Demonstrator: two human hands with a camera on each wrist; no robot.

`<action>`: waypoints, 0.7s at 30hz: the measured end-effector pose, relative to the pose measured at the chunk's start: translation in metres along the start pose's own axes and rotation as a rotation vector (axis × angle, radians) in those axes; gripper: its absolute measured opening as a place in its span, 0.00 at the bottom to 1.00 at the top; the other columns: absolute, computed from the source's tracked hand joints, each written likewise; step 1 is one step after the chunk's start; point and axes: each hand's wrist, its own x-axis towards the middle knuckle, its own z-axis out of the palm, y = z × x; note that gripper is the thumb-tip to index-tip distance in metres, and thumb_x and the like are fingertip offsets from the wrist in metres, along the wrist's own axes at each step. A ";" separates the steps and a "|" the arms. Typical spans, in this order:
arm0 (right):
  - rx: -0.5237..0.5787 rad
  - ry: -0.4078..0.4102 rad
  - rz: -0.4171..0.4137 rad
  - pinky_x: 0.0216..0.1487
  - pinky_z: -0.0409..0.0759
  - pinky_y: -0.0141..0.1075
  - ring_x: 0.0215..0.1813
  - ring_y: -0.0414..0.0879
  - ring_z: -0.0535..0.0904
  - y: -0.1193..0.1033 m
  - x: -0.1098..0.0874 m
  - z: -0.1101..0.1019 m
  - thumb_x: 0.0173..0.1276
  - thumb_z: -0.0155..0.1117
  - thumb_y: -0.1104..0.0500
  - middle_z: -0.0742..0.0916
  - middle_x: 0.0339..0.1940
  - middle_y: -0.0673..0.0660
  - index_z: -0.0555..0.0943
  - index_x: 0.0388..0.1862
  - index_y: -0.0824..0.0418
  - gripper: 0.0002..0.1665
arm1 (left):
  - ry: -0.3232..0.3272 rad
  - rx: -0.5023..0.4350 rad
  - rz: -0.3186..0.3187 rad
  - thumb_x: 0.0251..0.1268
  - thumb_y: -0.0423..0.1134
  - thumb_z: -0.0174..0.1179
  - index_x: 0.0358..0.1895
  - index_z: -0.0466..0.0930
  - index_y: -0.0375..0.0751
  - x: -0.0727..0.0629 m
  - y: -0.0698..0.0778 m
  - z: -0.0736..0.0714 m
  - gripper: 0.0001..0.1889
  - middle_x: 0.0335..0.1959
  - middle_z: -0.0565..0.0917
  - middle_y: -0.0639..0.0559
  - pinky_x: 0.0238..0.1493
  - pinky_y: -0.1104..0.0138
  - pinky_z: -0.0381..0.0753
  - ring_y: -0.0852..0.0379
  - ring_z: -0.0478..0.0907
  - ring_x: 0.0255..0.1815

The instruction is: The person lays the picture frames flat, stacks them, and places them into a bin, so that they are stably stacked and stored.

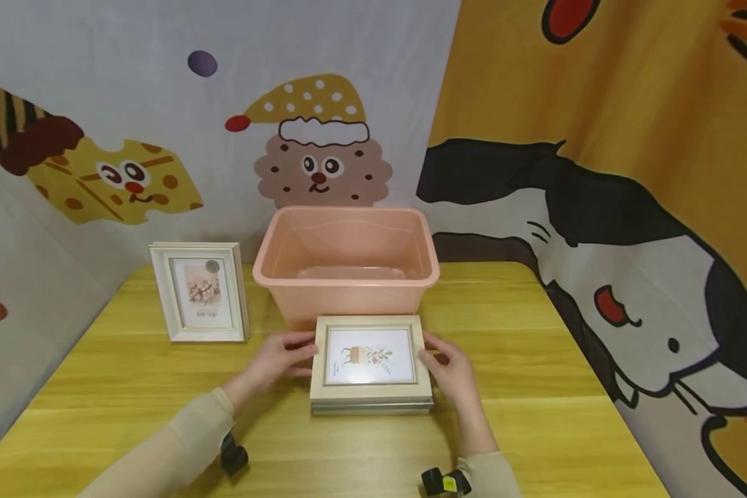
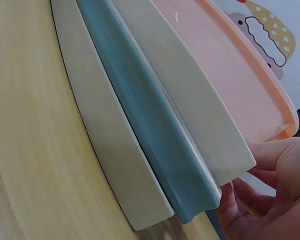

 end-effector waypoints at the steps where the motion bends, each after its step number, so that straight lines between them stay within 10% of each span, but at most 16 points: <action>1: 0.000 -0.001 0.000 0.38 0.78 0.28 0.41 0.43 0.77 0.000 0.000 0.000 0.69 0.66 0.65 0.84 0.53 0.68 0.78 0.64 0.67 0.24 | 0.003 0.001 0.000 0.71 0.26 0.57 0.66 0.65 0.17 0.000 0.000 0.000 0.24 0.63 0.71 0.24 0.42 0.54 0.86 0.46 0.80 0.52; 21: 0.016 0.007 0.024 0.42 0.78 0.27 0.47 0.48 0.79 0.004 -0.003 0.000 0.70 0.66 0.63 0.83 0.54 0.67 0.78 0.64 0.66 0.24 | -0.025 0.146 0.027 0.71 0.30 0.60 0.63 0.70 0.18 0.003 -0.002 -0.003 0.23 0.52 0.81 0.29 0.40 0.52 0.86 0.49 0.84 0.44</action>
